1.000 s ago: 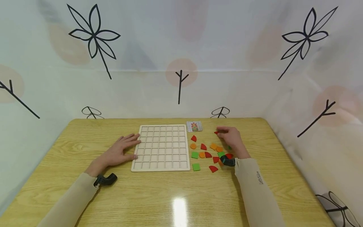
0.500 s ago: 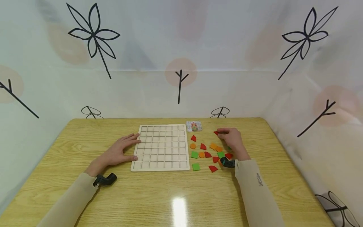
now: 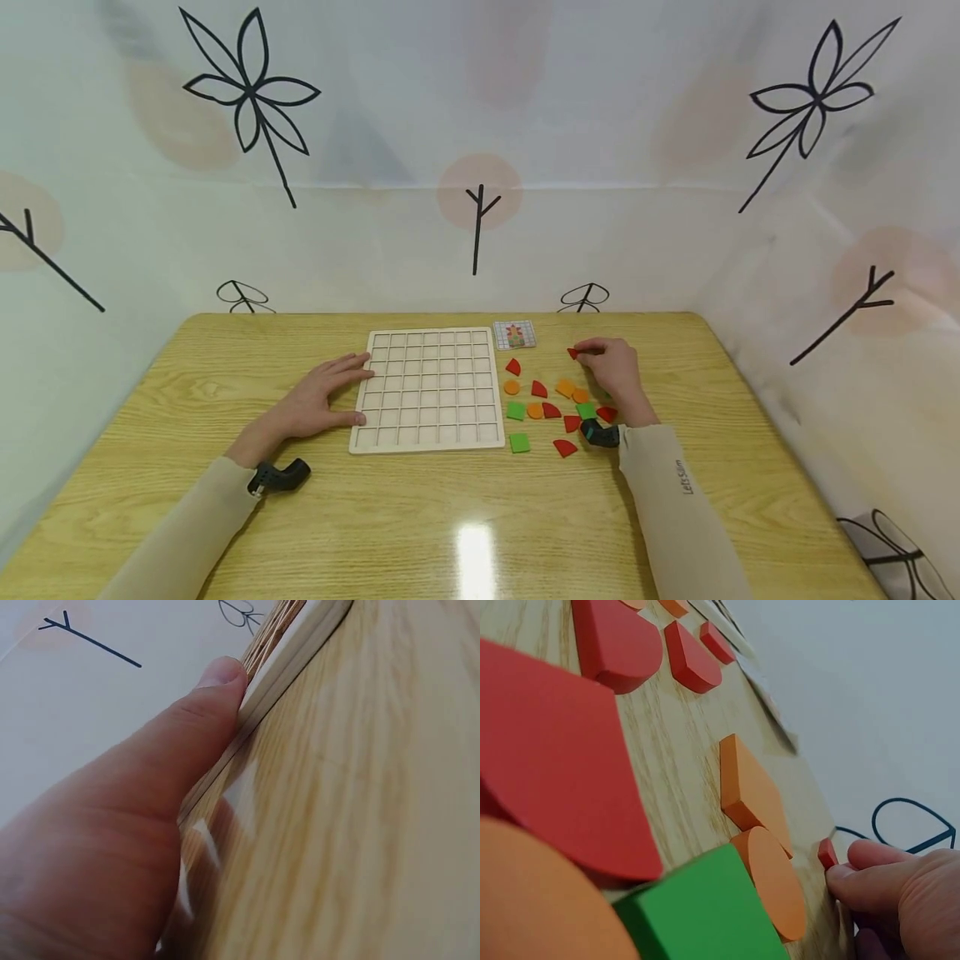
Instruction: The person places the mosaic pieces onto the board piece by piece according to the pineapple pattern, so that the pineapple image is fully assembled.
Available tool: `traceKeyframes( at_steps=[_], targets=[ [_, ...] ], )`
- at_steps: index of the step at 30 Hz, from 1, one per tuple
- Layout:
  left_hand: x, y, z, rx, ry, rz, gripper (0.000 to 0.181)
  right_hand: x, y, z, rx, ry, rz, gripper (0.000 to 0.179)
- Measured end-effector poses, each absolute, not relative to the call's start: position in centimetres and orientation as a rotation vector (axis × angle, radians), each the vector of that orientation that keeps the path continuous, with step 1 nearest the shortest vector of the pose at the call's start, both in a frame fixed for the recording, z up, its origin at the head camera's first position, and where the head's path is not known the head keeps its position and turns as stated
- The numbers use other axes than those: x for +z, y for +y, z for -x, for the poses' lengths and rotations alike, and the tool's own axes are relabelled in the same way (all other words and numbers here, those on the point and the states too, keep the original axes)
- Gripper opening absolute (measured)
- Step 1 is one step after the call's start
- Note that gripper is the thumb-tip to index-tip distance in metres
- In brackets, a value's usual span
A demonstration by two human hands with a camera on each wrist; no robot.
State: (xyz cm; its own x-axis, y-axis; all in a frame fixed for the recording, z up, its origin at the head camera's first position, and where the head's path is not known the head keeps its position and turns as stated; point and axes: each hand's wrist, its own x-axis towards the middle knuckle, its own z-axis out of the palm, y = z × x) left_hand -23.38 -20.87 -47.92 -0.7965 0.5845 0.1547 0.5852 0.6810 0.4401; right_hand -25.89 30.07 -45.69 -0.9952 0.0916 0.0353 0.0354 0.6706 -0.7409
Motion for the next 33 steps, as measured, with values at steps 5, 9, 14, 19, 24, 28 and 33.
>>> traceKeyframes(
  at_steps=[5, 9, 14, 19, 24, 28, 33],
  targets=[
    [-47.8, -20.8, 23.5, -0.723, -2.841, 1.054, 0.079, -45.7, 30.2, 25.9, 1.212, -2.798, 0.111, 0.021],
    [-47.7, -20.8, 23.6, -0.716, -2.843, 1.058, 0.08, -45.5, 30.3, 25.9, 1.229, -2.814, 0.125, 0.025],
    [-47.7, -20.9, 23.6, -0.711, -2.871, 1.042, 0.081, -45.0, 29.8, 25.9, 1.288, -2.836, 0.169, 0.037],
    [-47.6, -21.3, 23.4, -0.7, -2.893, 1.016, 0.08, -45.0, 28.7, 26.2, 1.209, -2.834, 0.11, 0.036],
    [-47.5, -21.4, 23.3, -0.716, -2.899, 1.008, 0.08, -45.3, 28.3, 26.4, 1.168, -2.83, 0.114, 0.031],
    [-47.7, -21.3, 23.3, -0.707, -2.896, 1.014, 0.08, -45.4, 28.2, 26.4, 1.162, -2.813, 0.146, 0.03],
    [-47.7, -21.0, 23.3, -0.728, -2.889, 1.03, 0.079, -45.1, 28.1, 26.2, 1.113, -2.81, 0.158, 0.028]
  ],
)
